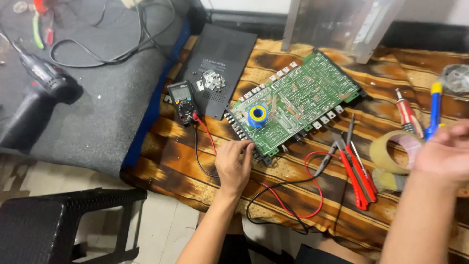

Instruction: Probing a circuit board with a multimeter and soldering components to repair it

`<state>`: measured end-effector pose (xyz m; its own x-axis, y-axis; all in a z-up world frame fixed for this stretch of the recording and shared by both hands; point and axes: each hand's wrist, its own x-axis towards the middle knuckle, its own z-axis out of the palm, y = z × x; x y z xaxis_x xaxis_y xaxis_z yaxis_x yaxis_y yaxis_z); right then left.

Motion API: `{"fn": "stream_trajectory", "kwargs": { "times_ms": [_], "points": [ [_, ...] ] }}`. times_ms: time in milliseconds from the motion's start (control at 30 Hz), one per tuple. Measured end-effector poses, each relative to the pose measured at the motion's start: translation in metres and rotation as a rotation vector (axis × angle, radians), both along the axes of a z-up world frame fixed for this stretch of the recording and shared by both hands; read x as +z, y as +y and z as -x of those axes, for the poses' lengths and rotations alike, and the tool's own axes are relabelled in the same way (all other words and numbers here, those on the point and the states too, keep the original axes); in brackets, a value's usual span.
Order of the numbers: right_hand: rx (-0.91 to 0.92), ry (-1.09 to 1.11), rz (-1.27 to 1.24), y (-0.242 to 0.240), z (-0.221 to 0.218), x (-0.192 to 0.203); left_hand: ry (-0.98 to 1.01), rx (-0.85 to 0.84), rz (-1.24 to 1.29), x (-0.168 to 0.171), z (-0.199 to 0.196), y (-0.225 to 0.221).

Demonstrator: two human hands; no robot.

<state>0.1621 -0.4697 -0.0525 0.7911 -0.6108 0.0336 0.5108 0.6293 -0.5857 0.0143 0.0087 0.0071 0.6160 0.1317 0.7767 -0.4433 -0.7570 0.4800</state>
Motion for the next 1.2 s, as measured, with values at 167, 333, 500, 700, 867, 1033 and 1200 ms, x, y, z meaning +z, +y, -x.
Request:
{"fn": "stream_trajectory", "kwargs": {
  "times_ms": [167, 333, 500, 700, 867, 1033, 1200],
  "points": [
    [0.289, 0.034, 0.016, 0.175, 0.063, 0.066, -0.016, 0.055, -0.061, -0.003, -0.003, 0.001],
    [0.615, 0.03, 0.343, 0.22, 0.064, 0.035, -0.003, 0.067, -0.124, 0.003, -0.004, 0.004],
    [0.654, -0.076, 0.428, 0.23, 0.06, 0.027, -0.075, 0.089, -0.114, -0.005, -0.006, 0.006],
    [0.562, 0.051, 0.458, 0.236, 0.054, 0.021, -0.066, 0.056, -0.105, -0.001, -0.005, 0.004],
    [0.458, 0.19, 0.552, 0.241, 0.054, 0.022, -0.064, 0.058, -0.112, 0.0, -0.007, 0.003],
    [0.467, 0.209, 0.569, 0.242, 0.054, 0.02, -0.069, 0.06, -0.097, -0.001, -0.008, 0.002],
    [0.481, 0.197, 0.58, 0.241, 0.054, 0.021, -0.062, 0.059, -0.078, 0.001, -0.007, 0.001]
  ]
}}
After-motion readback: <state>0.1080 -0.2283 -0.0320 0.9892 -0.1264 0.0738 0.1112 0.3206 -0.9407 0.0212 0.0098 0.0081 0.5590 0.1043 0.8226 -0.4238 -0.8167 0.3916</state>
